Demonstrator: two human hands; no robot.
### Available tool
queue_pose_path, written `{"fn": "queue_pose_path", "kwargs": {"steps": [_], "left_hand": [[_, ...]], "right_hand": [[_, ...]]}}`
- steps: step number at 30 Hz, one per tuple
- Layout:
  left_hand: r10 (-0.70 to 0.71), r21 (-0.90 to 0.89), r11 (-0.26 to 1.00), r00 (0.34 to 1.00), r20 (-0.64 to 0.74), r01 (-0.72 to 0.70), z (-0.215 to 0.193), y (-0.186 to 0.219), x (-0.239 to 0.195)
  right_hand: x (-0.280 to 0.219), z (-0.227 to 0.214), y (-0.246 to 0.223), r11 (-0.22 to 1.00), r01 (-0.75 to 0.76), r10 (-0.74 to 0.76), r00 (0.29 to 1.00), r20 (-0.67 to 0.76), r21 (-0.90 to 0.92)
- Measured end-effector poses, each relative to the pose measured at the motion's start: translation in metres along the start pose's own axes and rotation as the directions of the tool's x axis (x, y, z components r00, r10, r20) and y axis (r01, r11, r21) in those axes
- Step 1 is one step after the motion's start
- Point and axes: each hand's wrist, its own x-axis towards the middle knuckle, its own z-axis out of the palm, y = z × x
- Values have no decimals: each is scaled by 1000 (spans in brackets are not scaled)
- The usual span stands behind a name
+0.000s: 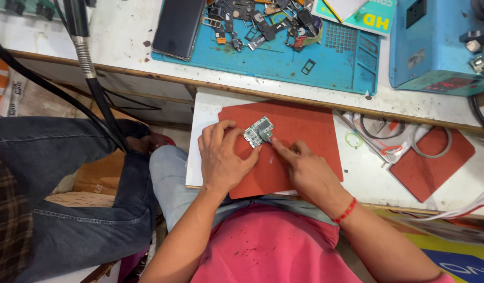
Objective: The person uses a small brush to clean a small electronic circuit board placed on a red mat. They repeatedly brush the surface of the board, focusing on specific areas, while holding the board steady with their other hand. The person occasionally repositions the board to access different sides.
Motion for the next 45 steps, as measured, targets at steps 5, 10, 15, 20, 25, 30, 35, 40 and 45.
{"fn": "queue_pose_path", "kwargs": {"steps": [5,10,15,20,25,30,35,40,45], "left_hand": [[-18,20,1000,1000,26,18,2,-1,-2],[-16,5,1000,1000,25,16,0,2,2],[-17,33,999,999,44,15,-1,3,0],[-44,-4,999,998,49,44,-1,4,-3],[-20,-28,999,998,61,22,-3,0,-6],[43,-64,997,998,35,-40,-1,-7,-13],[34,-63,998,998,45,-31,-7,0,-15],[56,17,998,998,6,-56,-8,1,-28],[59,-11,998,998,-6,-59,-8,4,-18]], "right_hand": [[19,10,2,1000,2,-2,999,-44,-9],[19,-2,0,999,-19,20,999,29,-42],[7,3,-1,997,77,-75,994,85,-17],[10,-2,6,1000,-6,5,998,-57,-12],[-14,-1,-1,992,-94,96,995,-12,87],[3,11,-5,987,-80,97,988,-116,139],[14,-2,-4,993,-91,94,995,-37,81],[8,-1,2,996,-71,73,997,-40,50],[9,0,6,995,-40,47,996,-77,87]]}}
